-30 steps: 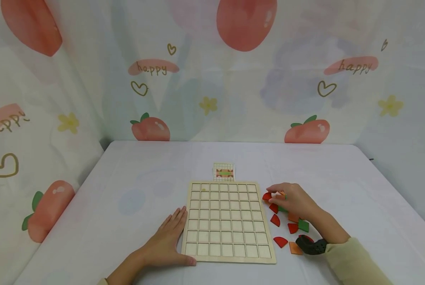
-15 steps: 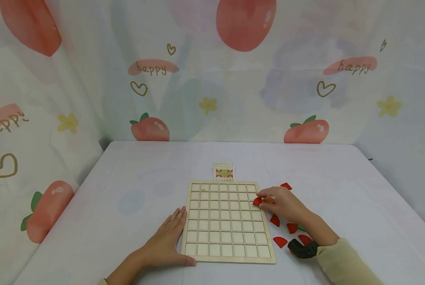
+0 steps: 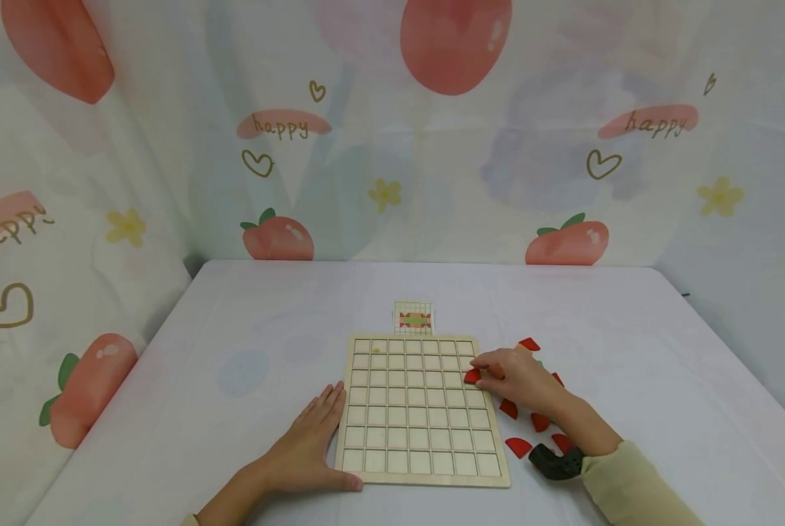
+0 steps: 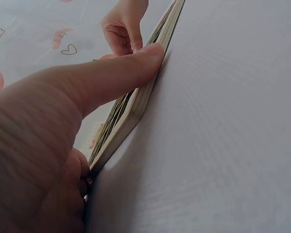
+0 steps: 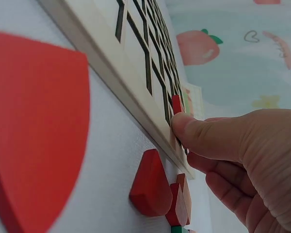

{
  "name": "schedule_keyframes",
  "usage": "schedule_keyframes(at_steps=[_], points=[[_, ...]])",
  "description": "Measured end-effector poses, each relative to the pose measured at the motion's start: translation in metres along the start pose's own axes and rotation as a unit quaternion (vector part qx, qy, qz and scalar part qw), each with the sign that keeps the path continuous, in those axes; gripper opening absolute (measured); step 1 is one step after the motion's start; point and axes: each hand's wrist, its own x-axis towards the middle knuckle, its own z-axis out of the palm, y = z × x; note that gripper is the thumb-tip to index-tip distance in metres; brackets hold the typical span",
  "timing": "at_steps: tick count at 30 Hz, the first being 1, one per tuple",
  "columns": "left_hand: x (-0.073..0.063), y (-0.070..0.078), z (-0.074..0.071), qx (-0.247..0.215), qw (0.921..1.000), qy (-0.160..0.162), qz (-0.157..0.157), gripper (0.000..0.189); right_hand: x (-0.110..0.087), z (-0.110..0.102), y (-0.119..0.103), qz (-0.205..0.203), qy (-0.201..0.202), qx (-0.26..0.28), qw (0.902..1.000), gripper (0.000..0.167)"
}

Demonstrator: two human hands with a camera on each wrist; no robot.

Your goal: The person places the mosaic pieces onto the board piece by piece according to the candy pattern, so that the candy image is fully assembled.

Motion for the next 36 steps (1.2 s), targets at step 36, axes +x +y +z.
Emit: schedule_keyframes(at_steps=[36], points=[[0.0002,-0.0003,0.0010,-0.009,0.9999,0.008,0.001,0.124,-0.0008,0.0049,0.0034,0.146,0.022,0.110,0.9829,0.031]])
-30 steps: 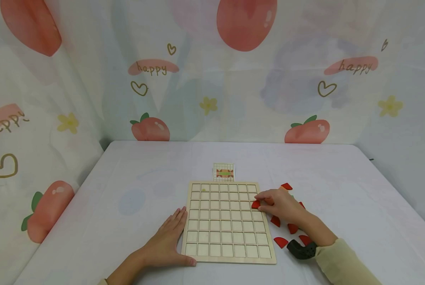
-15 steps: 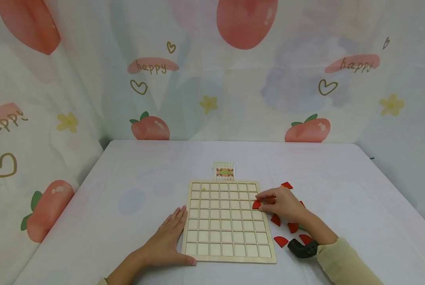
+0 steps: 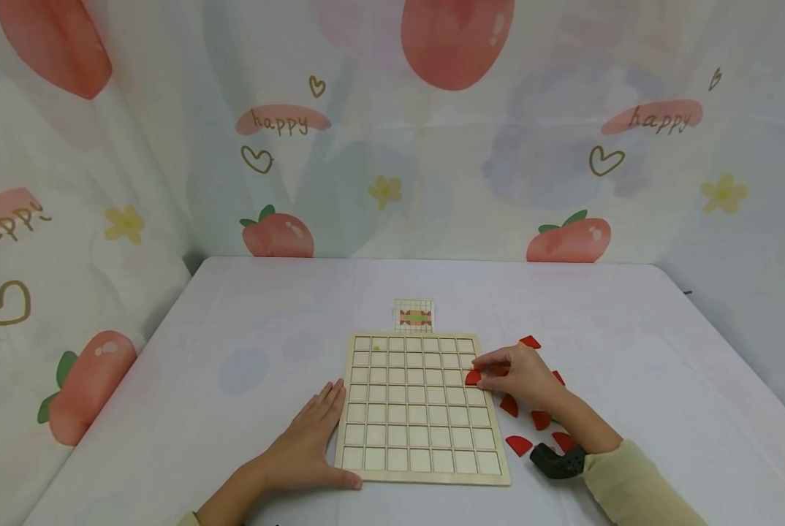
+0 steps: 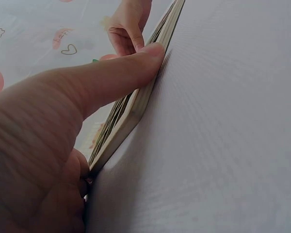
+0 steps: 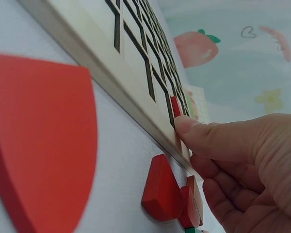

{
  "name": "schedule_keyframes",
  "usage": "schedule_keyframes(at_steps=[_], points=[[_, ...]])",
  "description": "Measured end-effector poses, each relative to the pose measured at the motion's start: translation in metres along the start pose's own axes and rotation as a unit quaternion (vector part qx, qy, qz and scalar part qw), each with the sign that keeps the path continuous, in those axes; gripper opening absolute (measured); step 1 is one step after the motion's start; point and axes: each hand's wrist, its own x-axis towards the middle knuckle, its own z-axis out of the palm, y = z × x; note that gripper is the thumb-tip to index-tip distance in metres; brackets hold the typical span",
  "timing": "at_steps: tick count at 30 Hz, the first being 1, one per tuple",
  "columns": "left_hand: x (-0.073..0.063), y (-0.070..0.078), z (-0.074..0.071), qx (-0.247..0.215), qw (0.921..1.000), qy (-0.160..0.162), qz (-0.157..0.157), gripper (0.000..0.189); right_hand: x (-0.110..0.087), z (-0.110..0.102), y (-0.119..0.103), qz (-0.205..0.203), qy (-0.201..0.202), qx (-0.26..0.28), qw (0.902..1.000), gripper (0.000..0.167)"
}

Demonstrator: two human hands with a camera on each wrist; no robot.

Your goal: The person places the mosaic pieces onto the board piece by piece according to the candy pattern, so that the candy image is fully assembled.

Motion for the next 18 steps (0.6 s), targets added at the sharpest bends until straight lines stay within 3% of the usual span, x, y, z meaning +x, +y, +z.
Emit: schedule_keyframes(at_steps=[18], points=[[0.0008,-0.0003,0.0003,-0.005,1.0000,0.002,0.006,0.124,-0.0027,-0.0021,-0.0048,0.022,0.005,0.001,0.9998,0.031]])
